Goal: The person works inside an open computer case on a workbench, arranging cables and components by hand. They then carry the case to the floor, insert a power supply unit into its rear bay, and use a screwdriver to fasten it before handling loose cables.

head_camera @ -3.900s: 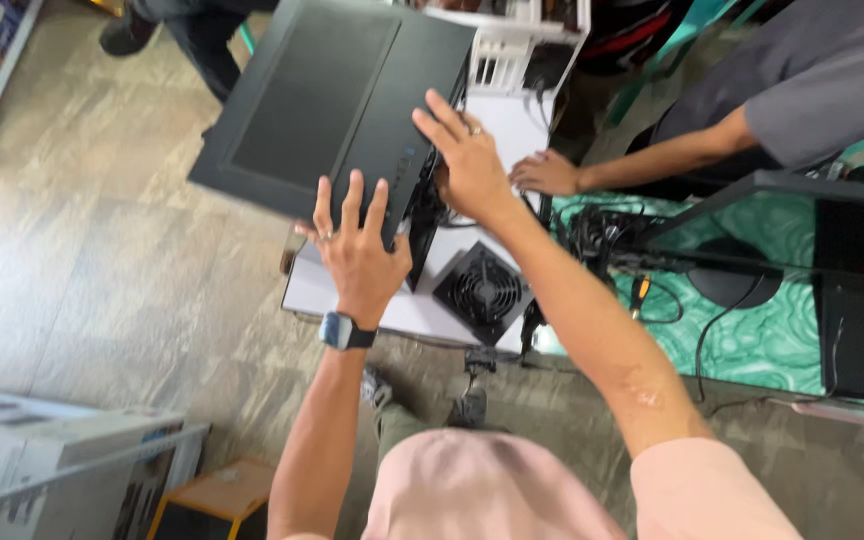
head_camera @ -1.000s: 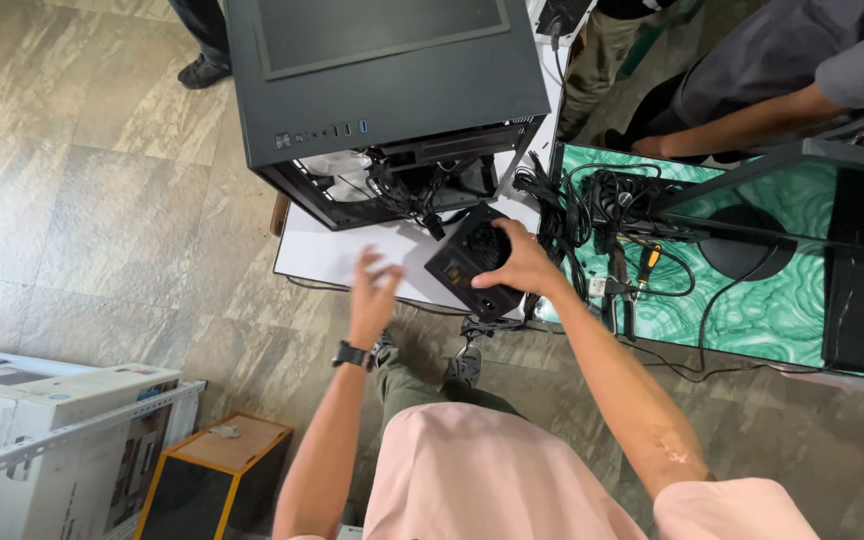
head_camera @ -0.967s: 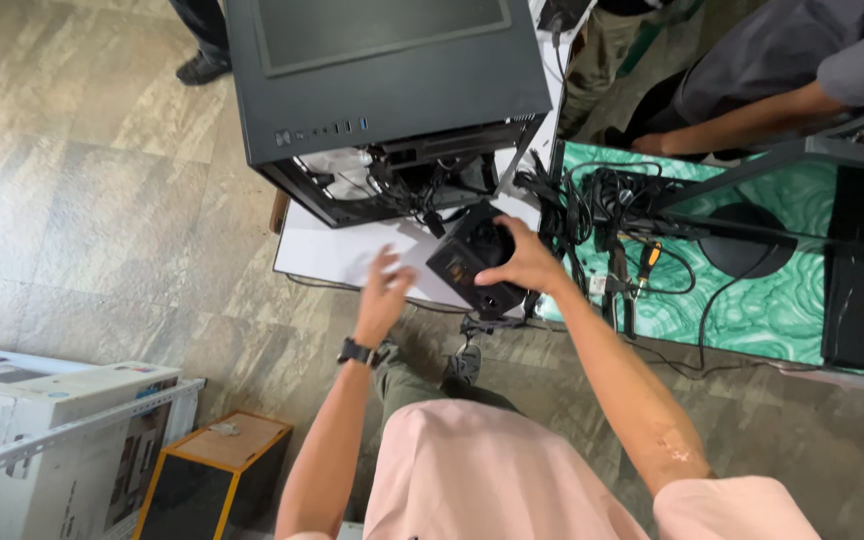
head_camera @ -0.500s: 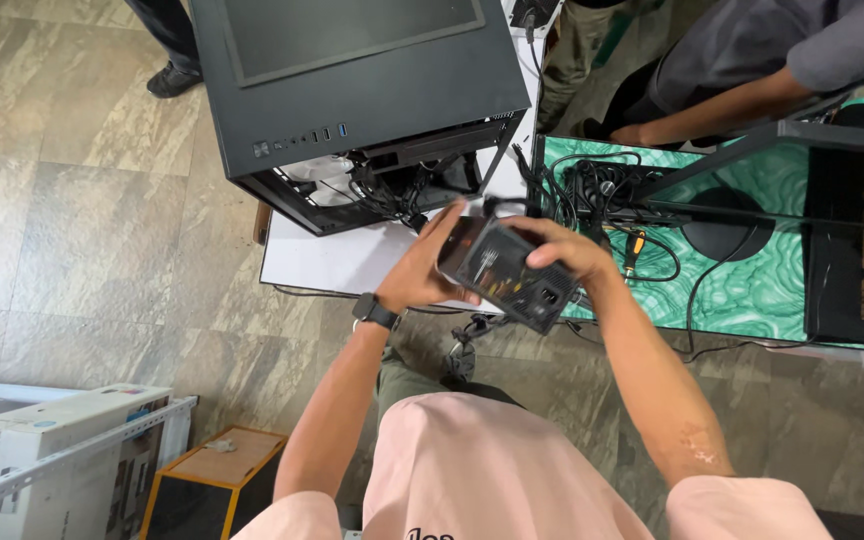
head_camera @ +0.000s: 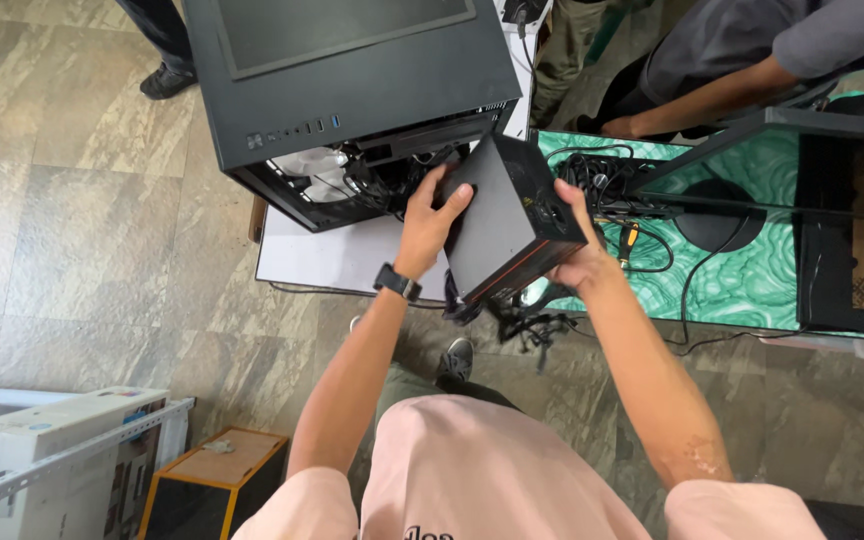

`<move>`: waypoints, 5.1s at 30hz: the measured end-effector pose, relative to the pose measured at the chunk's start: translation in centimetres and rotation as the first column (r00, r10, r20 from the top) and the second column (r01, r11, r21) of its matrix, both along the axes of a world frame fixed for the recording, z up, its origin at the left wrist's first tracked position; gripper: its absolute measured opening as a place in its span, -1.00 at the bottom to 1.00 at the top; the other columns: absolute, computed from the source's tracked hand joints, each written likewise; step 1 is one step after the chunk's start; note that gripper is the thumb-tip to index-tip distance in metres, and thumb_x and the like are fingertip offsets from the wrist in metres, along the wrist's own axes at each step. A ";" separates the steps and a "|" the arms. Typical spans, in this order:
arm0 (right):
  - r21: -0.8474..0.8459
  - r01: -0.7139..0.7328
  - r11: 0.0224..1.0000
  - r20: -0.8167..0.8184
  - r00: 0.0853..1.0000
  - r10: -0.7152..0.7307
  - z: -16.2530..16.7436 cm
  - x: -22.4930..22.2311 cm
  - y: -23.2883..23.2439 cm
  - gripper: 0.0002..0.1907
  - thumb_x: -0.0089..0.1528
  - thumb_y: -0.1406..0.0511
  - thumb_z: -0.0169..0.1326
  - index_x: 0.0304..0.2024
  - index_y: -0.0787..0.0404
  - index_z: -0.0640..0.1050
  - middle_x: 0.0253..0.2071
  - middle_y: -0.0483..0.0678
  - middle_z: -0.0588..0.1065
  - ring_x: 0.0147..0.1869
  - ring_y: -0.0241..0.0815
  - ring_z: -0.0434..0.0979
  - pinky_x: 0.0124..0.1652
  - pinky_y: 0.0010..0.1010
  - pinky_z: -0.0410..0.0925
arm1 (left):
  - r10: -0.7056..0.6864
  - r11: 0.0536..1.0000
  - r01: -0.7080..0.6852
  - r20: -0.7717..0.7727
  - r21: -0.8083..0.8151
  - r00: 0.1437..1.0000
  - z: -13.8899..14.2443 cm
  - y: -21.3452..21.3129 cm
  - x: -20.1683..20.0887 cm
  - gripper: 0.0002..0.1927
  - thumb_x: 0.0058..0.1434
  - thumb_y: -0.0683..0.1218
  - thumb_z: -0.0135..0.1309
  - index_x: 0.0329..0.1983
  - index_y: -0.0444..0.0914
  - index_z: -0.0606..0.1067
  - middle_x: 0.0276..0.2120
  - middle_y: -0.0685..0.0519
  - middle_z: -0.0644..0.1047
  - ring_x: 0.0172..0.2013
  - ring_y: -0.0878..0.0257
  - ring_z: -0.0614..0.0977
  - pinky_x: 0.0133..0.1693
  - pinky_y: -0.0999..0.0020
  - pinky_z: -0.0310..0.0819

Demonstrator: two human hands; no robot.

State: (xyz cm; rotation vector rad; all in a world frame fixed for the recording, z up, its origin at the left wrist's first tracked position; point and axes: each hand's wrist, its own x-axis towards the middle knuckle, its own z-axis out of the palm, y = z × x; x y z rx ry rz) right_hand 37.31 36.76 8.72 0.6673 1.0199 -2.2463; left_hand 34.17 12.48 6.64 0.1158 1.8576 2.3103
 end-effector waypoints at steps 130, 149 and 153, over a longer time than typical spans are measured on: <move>-0.451 0.206 0.868 0.096 0.978 -0.183 -7.7 3.5 -10.9 -0.04 0.07 -0.44 -0.27 0.23 -0.01 0.45 0.21 0.03 0.44 0.17 0.04 0.41 -0.07 -0.08 0.32 | -0.086 0.803 0.292 0.384 -0.520 0.919 0.2 -4.0 -10.4 -0.71 0.23 0.07 0.17 -0.20 -0.24 0.58 -0.49 0.09 0.49 -0.59 0.33 0.42 -0.49 0.35 0.34; -0.372 0.255 0.893 0.313 0.940 -0.138 -9.3 -0.5 -14.5 0.03 0.08 -0.44 -0.05 0.26 0.15 0.25 -0.01 0.13 0.29 -0.16 0.00 0.30 -0.21 -0.11 0.34 | -0.112 0.718 0.171 0.130 -0.675 0.985 -1.4 -5.2 -10.8 -0.68 0.39 0.05 -0.06 -0.23 -0.27 0.57 -0.59 0.05 0.53 -0.52 0.31 0.55 -0.29 0.34 0.40; -0.349 0.156 0.924 0.240 0.968 -0.073 -9.4 -0.4 -13.8 -0.03 0.00 -0.45 -0.16 0.22 -0.01 0.33 0.08 0.06 0.39 0.00 0.04 0.42 -0.20 -0.15 0.32 | -0.089 0.820 0.169 0.170 -0.547 0.981 -1.1 -5.3 -10.7 -0.75 0.36 -0.03 -0.03 -0.27 -0.29 0.54 -0.54 0.08 0.51 -0.52 0.28 0.52 -0.37 0.30 0.37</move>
